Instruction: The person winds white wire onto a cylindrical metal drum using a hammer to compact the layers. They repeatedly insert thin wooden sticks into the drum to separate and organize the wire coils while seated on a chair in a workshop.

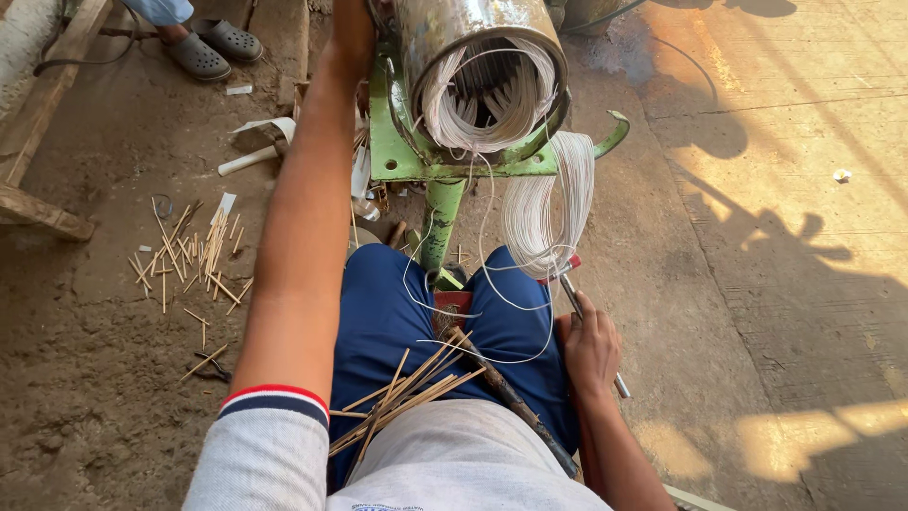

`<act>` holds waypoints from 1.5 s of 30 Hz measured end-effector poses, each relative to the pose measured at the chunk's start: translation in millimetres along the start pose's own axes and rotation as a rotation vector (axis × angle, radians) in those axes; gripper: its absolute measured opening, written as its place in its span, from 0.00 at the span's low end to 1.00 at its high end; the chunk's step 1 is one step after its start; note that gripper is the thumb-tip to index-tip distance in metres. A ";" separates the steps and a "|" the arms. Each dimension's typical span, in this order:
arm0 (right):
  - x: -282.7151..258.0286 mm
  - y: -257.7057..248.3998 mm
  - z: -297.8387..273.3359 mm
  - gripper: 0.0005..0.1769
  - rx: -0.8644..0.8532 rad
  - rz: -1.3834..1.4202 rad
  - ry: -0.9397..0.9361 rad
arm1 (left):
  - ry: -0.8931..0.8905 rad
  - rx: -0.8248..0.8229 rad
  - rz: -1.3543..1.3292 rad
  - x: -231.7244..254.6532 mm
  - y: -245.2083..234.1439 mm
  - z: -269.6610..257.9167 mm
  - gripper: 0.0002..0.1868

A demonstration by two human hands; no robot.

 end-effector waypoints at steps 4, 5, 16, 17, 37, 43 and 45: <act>1.7 -0.8 5.9 0.22 0.033 0.085 0.078 | 0.199 0.170 0.071 2.0 -2.9 -23.5 0.38; 2.8 -0.2 5.8 0.22 0.025 0.099 0.098 | 0.193 0.264 0.151 4.1 -4.9 -33.5 0.37; 7.2 5.2 6.9 0.23 0.014 0.148 0.105 | 0.799 0.583 0.770 57.2 22.2 -242.7 0.27; 7.2 4.9 6.2 0.22 0.006 0.143 0.110 | 0.837 0.594 0.803 59.4 28.2 -262.5 0.25; -58.6 -154.4 50.4 0.24 0.187 0.684 -0.218 | 1.209 0.235 1.855 81.6 81.4 -347.2 0.32; -115.7 -209.3 87.9 0.25 -0.103 0.552 -0.536 | 1.348 0.126 1.966 115.0 73.1 -342.8 0.26; -116.5 -236.2 97.3 0.24 -0.040 0.788 -0.510 | 1.353 0.100 1.784 119.1 76.6 -340.0 0.21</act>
Point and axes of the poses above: each hand's wrist, its own z-axis towards the middle knuckle, its own y-axis out of the palm, x = y × z, the point moved 2 cm from there along z, towards the middle knuckle, and after that the axes turned 8 degrees about -y, right-handed, at the moved point
